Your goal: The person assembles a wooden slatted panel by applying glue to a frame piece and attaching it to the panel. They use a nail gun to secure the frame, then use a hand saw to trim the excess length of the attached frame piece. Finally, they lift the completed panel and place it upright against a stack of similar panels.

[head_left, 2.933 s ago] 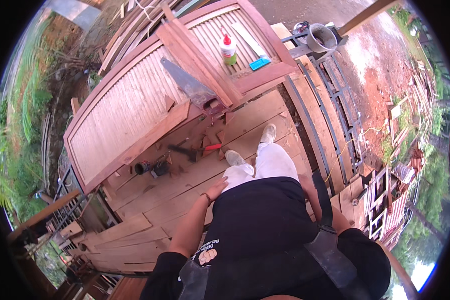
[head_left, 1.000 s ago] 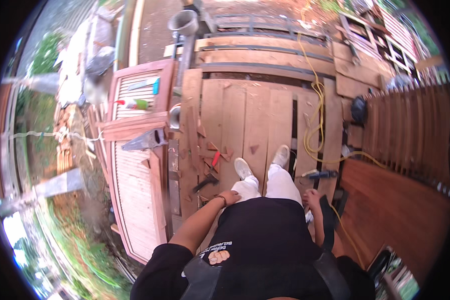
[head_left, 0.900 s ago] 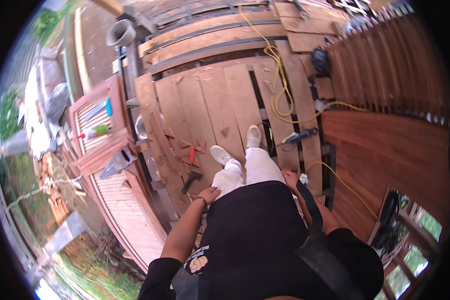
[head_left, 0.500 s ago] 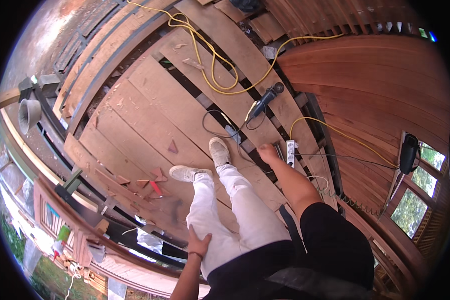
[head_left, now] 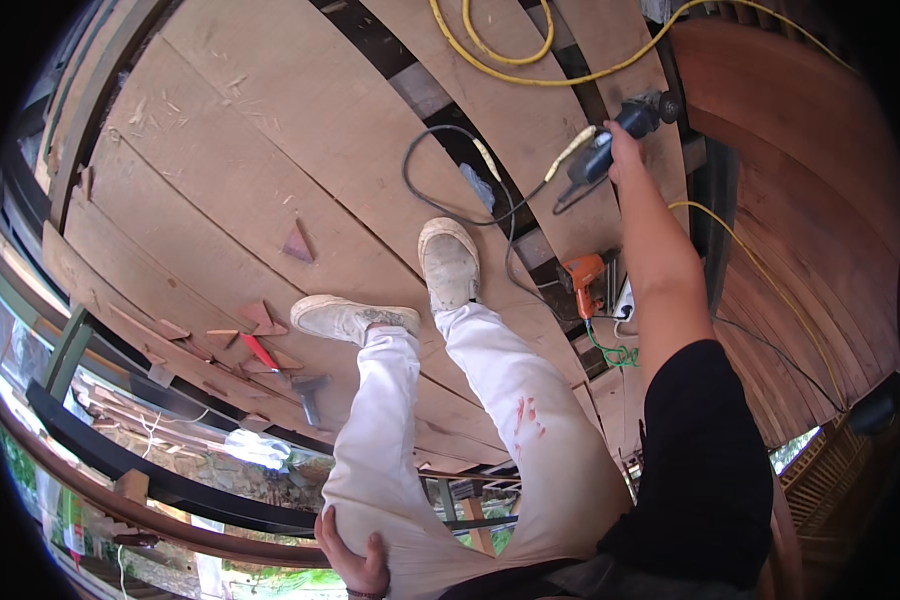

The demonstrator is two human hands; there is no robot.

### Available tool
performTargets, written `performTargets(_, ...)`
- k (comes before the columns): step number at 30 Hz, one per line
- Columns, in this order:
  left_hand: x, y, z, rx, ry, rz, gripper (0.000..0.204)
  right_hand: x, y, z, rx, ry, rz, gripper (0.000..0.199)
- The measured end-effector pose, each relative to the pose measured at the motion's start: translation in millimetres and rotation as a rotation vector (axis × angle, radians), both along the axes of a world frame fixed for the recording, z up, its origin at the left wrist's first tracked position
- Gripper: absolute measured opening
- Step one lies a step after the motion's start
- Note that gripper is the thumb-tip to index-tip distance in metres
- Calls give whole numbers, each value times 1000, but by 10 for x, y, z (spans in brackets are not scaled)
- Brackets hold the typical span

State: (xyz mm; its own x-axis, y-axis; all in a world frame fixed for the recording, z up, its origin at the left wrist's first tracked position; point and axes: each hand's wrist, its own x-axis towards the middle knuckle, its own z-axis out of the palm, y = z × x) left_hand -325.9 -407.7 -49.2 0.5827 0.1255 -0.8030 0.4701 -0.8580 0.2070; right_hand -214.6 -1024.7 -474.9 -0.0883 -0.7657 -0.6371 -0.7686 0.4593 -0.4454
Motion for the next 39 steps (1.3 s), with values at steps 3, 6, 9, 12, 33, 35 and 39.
performTargets(3,-107,-56,24,-63,31,-14,73,-200,369,467,147,-16,149,34)
performTargets(6,-275,-255,-72,-93,56,31,67,-332,1093,1234,241,-331,389,30)
performTargets(9,-419,-513,-39,-68,32,-37,66,-268,1742,2325,357,-385,557,40)
performTargets(12,-233,-746,196,-239,4,2,72,-43,2279,3501,371,-421,907,55)
performTargets(33,2348,-120,1283,-865,-205,317,61,2534,4368,6073,-13,-467,1757,73)
performTargets(35,1986,378,796,-690,-147,396,55,2804,4396,5863,34,-154,1785,69)
performTargets(39,693,1305,146,-425,176,311,49,2667,3634,5012,34,-19,1426,68)
